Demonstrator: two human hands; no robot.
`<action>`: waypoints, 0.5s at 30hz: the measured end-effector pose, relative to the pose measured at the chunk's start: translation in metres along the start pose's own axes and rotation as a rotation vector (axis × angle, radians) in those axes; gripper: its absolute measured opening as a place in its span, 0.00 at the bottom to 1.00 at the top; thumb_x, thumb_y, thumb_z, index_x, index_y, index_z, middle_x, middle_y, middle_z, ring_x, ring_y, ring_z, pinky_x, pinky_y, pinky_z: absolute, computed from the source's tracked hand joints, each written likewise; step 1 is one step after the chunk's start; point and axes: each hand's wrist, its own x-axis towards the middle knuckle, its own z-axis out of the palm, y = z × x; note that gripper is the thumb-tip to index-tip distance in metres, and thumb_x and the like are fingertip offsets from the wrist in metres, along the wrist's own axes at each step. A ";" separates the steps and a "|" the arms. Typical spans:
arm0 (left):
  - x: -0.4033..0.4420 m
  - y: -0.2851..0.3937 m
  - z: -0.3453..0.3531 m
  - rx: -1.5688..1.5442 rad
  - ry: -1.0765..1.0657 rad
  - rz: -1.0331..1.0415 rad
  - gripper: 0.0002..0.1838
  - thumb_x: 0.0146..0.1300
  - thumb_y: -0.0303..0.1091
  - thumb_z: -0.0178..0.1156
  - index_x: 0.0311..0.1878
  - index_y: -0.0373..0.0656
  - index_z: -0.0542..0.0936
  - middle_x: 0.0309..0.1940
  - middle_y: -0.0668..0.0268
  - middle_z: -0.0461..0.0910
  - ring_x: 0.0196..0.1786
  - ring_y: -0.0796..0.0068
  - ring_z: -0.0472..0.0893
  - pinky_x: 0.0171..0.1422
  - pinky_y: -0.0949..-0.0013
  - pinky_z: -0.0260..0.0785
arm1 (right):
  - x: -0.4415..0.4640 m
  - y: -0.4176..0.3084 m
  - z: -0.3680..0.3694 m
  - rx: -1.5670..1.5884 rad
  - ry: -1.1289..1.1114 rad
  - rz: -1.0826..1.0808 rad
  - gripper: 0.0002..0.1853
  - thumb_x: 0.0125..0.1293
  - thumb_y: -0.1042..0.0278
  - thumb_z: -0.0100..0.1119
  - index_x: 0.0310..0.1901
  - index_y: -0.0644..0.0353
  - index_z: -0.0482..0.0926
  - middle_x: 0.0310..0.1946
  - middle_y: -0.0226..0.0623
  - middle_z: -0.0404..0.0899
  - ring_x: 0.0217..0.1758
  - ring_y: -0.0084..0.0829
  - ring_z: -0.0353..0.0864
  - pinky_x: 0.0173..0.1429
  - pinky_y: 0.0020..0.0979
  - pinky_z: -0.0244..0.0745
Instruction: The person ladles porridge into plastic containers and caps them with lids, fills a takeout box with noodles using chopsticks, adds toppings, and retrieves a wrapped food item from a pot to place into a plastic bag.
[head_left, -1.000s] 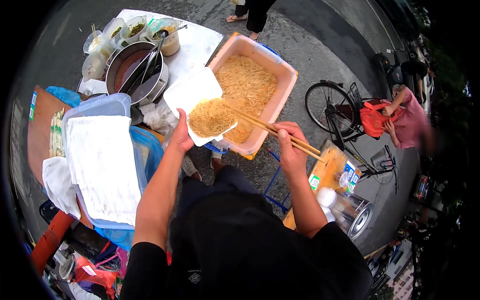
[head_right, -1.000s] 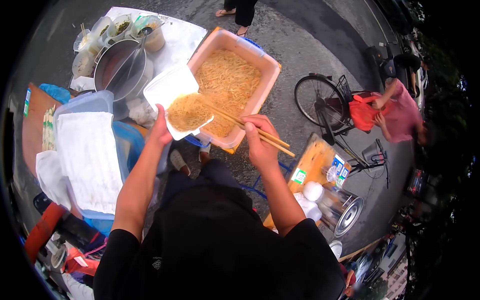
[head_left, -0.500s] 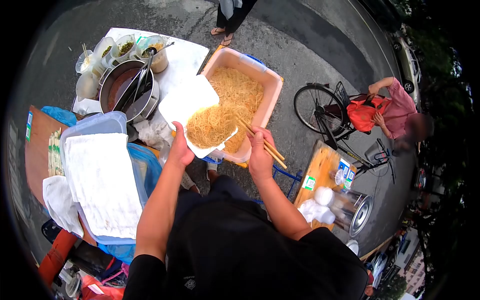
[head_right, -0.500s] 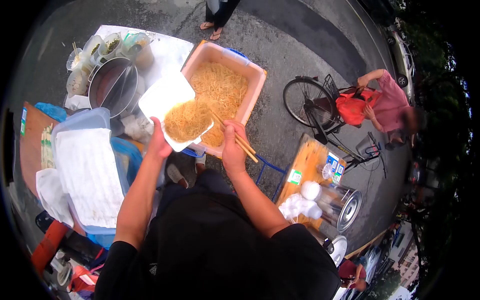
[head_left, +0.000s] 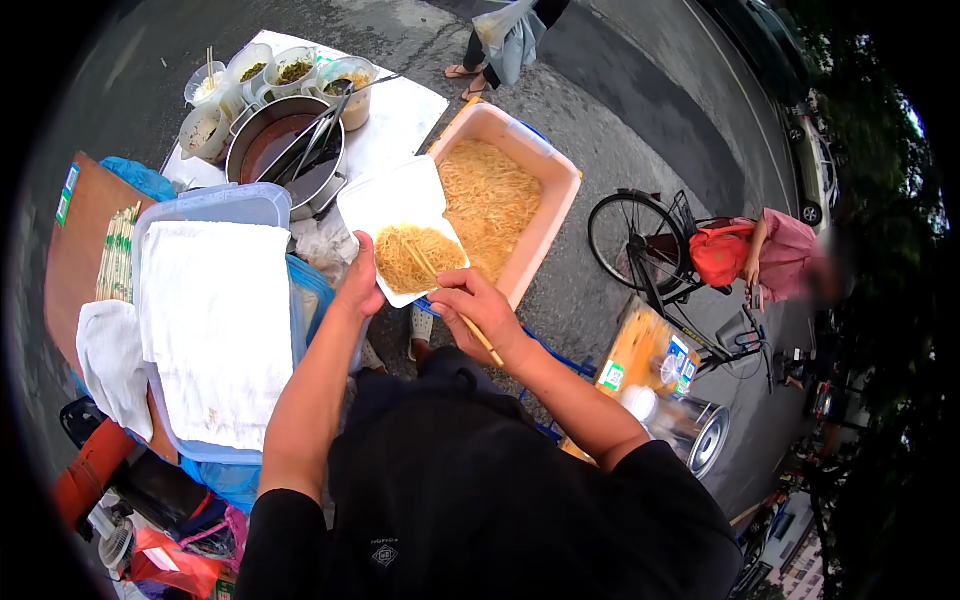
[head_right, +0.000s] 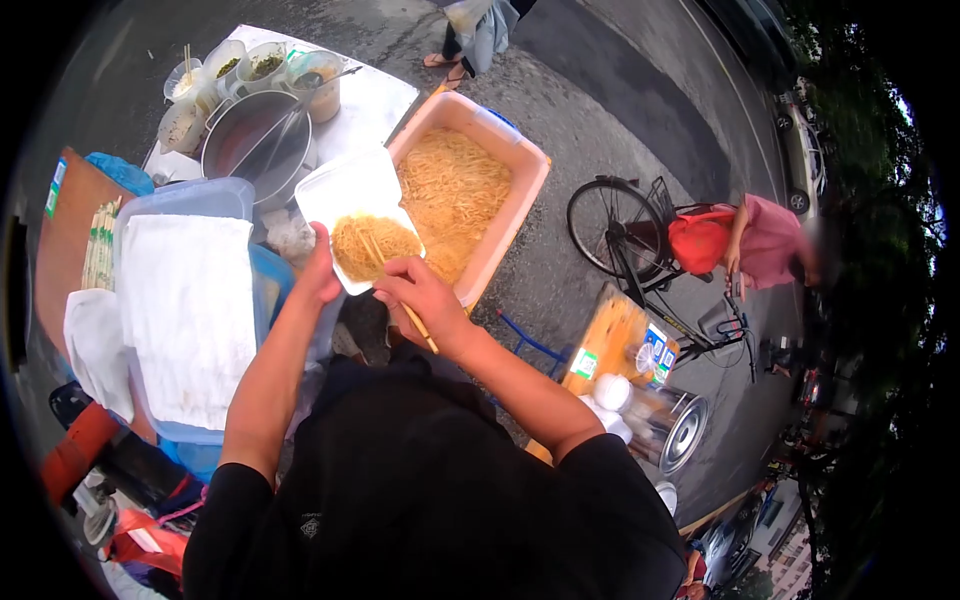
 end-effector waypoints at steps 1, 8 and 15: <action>-0.001 0.000 -0.003 0.004 0.011 0.004 0.56 0.62 0.80 0.47 0.77 0.38 0.62 0.73 0.55 0.71 0.73 0.60 0.73 0.77 0.53 0.68 | 0.010 -0.007 -0.004 0.001 -0.042 -0.036 0.07 0.65 0.77 0.68 0.44 0.61 0.83 0.42 0.42 0.77 0.40 0.42 0.82 0.44 0.38 0.78; -0.007 0.001 -0.005 0.012 -0.025 0.027 0.57 0.60 0.80 0.48 0.77 0.38 0.62 0.73 0.54 0.71 0.74 0.59 0.73 0.77 0.51 0.68 | 0.072 -0.045 -0.042 -0.151 -0.133 -0.068 0.04 0.67 0.74 0.66 0.42 0.62 0.83 0.36 0.42 0.77 0.39 0.44 0.82 0.44 0.40 0.78; -0.012 0.007 -0.008 0.055 -0.107 -0.005 0.71 0.46 0.88 0.50 0.80 0.37 0.57 0.77 0.52 0.65 0.77 0.54 0.69 0.79 0.48 0.65 | 0.063 -0.043 -0.093 -0.021 0.020 0.281 0.08 0.73 0.68 0.66 0.41 0.64 0.84 0.36 0.36 0.86 0.37 0.27 0.84 0.42 0.29 0.78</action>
